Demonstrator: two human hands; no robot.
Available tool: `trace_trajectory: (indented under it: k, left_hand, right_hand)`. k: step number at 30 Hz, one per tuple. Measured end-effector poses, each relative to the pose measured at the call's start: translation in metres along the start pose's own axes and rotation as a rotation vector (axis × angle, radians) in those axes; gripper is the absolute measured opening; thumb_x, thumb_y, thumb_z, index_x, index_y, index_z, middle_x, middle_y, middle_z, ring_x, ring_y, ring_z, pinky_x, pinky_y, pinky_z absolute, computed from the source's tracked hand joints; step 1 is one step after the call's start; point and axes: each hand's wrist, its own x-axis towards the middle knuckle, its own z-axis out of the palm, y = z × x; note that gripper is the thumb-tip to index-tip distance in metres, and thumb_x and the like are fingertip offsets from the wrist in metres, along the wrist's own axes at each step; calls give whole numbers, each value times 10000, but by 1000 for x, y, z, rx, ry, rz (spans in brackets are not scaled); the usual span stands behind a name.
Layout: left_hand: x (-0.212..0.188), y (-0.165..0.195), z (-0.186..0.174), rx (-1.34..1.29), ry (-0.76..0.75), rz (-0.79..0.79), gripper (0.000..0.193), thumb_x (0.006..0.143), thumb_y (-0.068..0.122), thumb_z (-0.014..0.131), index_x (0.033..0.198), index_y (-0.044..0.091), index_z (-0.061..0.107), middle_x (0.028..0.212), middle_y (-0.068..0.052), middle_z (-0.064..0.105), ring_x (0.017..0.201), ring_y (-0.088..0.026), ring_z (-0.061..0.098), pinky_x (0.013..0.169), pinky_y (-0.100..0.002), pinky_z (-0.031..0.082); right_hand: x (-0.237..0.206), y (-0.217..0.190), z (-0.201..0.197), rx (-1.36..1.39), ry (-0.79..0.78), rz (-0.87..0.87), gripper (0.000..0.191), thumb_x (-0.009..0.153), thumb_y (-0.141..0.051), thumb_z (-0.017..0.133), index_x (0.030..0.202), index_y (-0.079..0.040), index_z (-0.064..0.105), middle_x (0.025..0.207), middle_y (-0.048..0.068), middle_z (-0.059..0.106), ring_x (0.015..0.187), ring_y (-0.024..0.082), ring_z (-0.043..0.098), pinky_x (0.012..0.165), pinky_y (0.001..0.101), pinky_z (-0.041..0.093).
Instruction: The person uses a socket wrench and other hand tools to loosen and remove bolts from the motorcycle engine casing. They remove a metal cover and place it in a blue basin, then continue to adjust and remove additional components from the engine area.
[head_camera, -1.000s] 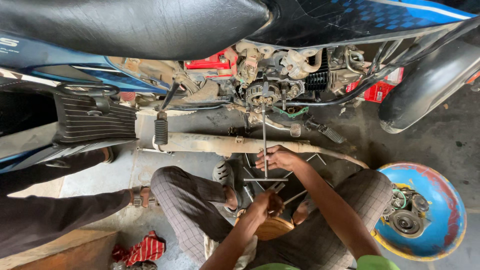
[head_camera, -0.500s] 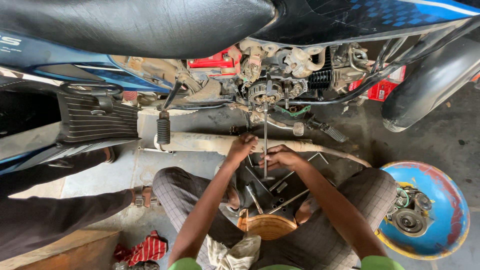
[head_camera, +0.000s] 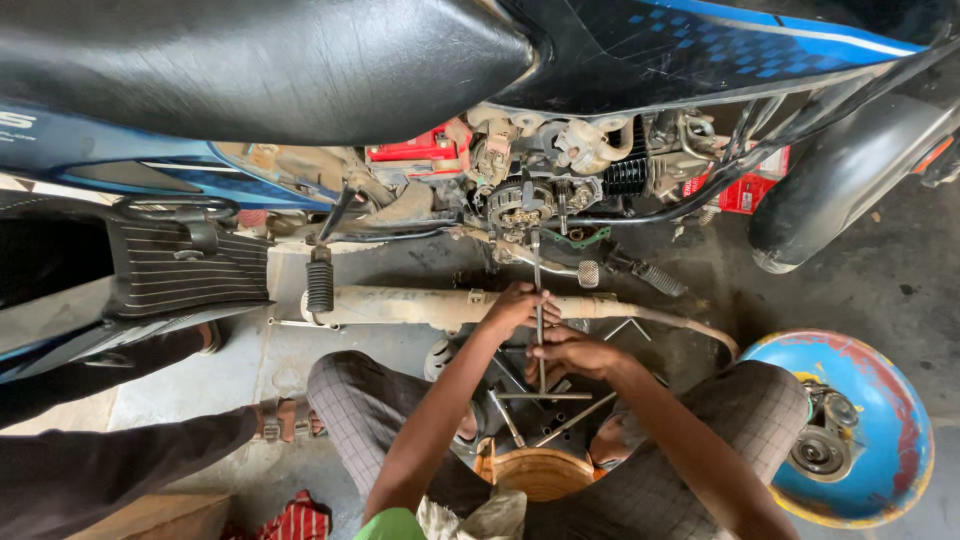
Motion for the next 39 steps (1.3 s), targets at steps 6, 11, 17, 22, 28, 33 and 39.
trace_trajectory:
  k: [6,11,17,22,28,33,39]
  left_hand:
    - [28,5,-2,-82,32,73,300,1016,227,603,1122,-51,643,1003,-241,761,903,-325,780,787,-440,662]
    - [39,-3,-1,-115,95,116,290,992,196,653,1081,-79,641,926,-260,756,808,-334,781,685,-420,667]
    - [43,-9,2,-141,155,115,273,999,174,653,1087,-84,665,920,-265,751,783,-330,773,663,-401,669]
    - [36,7,-5,-128,71,112,244,1010,153,568,1135,-32,665,1060,-249,750,913,-332,790,771,-407,639]
    - [26,7,-7,-178,103,91,243,1000,160,537,1080,-31,665,1084,-239,766,957,-333,802,788,-413,638]
    - [41,4,-12,-245,115,112,190,1015,99,592,1081,-76,628,1025,-267,739,913,-362,772,746,-433,667]
    - [-54,-46,27,870,540,282,605,831,258,733,1316,-24,505,1098,-272,671,942,-424,691,804,-521,612]
  right_hand:
    - [-6,-13,-11,9,54,-34,375,998,-236,577,1313,-32,590,1061,134,741,1051,313,744,880,499,612]
    - [-8,-20,-14,70,-13,-92,424,1018,-206,554,1402,-25,553,1073,152,734,1070,342,739,921,517,609]
    - [-12,-21,-14,104,-30,-152,447,1027,-192,556,1442,-27,539,1083,162,717,1096,360,728,948,518,570]
    - [-10,-22,-5,-4,-57,-58,442,999,-249,565,1401,-65,566,1181,138,741,1182,304,717,1015,455,581]
    - [-13,-22,0,-369,109,120,479,956,-448,617,1176,-30,701,844,119,717,720,250,725,671,396,606]
    - [-3,-12,-8,-434,341,124,356,936,-403,721,1066,-73,687,649,26,616,500,120,521,475,295,425]
    - [11,1,-16,-279,189,-44,321,969,-346,737,906,-33,715,657,-11,605,539,67,521,481,235,418]
